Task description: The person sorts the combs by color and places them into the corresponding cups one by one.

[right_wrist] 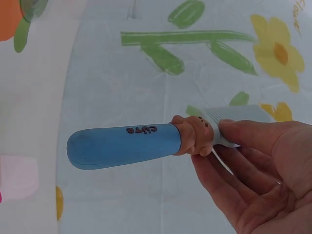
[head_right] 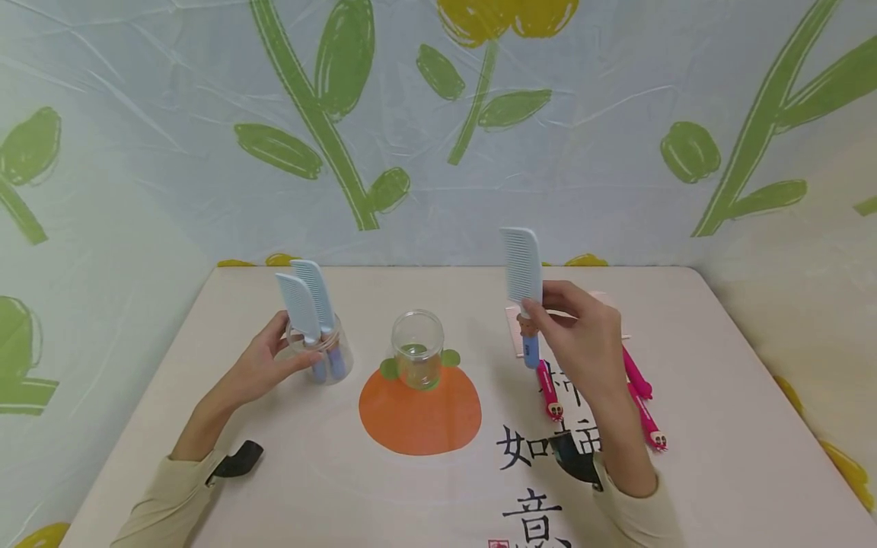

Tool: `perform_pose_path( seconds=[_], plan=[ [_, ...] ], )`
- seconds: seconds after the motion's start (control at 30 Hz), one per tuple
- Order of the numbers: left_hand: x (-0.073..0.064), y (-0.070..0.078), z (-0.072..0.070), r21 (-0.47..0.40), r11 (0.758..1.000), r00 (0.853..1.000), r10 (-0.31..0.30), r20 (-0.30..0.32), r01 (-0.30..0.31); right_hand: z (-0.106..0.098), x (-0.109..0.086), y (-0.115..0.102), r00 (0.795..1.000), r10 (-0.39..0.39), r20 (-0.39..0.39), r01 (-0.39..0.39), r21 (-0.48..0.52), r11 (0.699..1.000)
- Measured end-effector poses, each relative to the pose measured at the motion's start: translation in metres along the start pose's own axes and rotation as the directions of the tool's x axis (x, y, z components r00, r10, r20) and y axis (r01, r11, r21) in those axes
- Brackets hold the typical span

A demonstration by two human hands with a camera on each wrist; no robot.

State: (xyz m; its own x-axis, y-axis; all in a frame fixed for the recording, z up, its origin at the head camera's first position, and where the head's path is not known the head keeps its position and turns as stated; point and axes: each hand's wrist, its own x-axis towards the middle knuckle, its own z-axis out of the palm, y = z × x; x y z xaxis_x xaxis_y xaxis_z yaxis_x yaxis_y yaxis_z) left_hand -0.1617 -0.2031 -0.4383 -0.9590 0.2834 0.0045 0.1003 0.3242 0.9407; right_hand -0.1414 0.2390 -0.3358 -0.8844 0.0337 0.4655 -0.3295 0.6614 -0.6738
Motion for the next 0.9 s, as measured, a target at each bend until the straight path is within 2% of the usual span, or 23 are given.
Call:
perform_pose_path(
  seconds=[0.43, 0.73, 0.9],
  plan=[
    [0.001, 0.000, 0.000, -0.003, 1.000, 1.000, -0.002, 0.005, 0.002, 0.011, 0.001, -0.025, 0.999, -0.046, 0.013, 0.044, 0.127, 0.991],
    [0.000, 0.002, 0.000, -0.003, 1.000, 1.000, -0.009, 0.001, 0.009, 0.019, 0.001, -0.042, 0.992, -0.106, 0.062, 0.090, 0.224, 0.970],
    [0.001, 0.001, 0.001, -0.004, 1.000, 1.000, -0.001, 0.007, 0.001, 0.023, 0.001, -0.053, 0.989, -0.125, 0.082, 0.103, 0.239, 0.966]
  ],
)
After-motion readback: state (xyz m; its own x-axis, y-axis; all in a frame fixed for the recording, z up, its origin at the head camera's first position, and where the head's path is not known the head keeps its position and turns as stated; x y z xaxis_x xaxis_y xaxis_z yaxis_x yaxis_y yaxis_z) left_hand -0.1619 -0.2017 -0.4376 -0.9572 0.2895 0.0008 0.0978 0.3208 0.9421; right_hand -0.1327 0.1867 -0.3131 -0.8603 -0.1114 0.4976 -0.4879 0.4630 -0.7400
